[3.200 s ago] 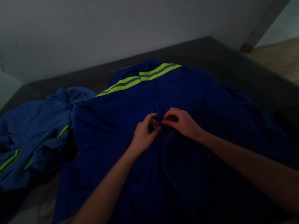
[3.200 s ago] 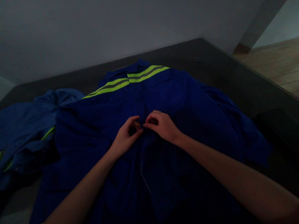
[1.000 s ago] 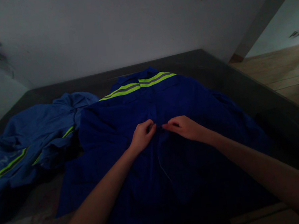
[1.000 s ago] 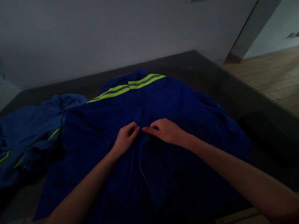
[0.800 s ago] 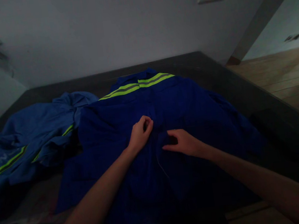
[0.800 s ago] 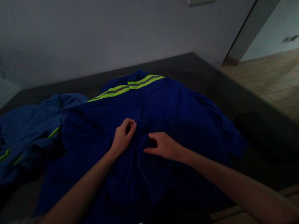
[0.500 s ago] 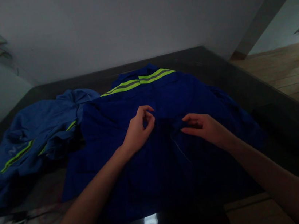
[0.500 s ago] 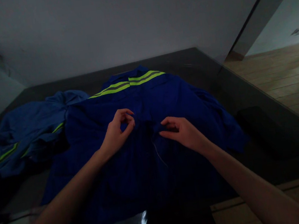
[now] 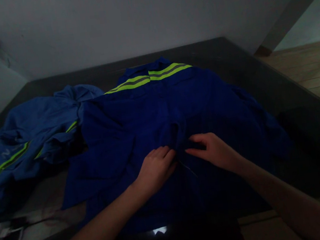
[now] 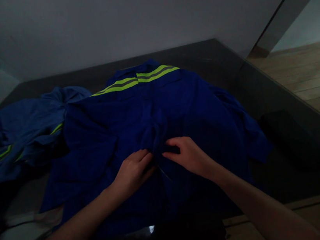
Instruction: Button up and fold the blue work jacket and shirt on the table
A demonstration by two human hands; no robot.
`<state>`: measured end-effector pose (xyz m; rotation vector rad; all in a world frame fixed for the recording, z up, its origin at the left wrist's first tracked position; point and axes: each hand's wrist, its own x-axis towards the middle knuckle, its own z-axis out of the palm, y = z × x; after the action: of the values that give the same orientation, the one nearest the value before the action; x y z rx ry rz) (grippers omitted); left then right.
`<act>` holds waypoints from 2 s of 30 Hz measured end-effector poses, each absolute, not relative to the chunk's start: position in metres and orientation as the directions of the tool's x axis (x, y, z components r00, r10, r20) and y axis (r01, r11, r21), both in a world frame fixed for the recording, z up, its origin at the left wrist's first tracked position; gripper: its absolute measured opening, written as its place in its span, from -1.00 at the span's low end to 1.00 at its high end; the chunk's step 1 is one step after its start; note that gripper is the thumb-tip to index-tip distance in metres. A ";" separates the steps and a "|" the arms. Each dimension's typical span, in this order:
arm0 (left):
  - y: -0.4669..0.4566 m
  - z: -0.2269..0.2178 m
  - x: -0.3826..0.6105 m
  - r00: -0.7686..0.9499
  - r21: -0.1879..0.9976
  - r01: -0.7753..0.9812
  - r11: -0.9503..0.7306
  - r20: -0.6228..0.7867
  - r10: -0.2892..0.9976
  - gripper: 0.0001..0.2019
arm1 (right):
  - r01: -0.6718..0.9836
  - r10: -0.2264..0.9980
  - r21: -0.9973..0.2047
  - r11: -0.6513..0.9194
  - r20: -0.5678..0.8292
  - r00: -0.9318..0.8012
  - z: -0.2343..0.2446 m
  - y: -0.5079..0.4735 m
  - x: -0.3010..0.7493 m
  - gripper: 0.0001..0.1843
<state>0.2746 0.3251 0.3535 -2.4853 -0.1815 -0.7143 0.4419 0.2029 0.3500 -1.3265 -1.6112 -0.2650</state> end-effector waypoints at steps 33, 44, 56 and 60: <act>0.315 0.352 0.262 0.440 -0.106 -0.105 -0.989 0.887 -0.142 -0.93 | 0.764 0.446 -0.366 0.532 0.888 0.114 0.343 0.205 0.415 -0.91; 0.328 0.346 0.264 0.353 -0.024 -0.188 -0.982 0.931 -0.090 -0.97 | 0.644 0.554 -0.498 0.581 0.821 0.135 0.334 0.212 0.413 -0.78; 0.323 0.345 0.265 0.446 0.229 -0.133 -0.964 0.883 0.148 -0.98 | 0.740 0.471 -0.405 0.537 0.872 0.135 0.336 0.212 0.416 -0.61; 0.323 0.343 0.266 0.449 0.204 -0.154 -0.967 0.886 0.115 -0.96 | 0.794 0.390 -0.313 0.521 0.915 0.105 0.340 0.214 0.418 -0.87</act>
<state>0.2655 0.3234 0.3434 -2.8846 0.0398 -1.7981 0.4180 0.2136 0.3399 -1.0686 -1.5072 -0.4025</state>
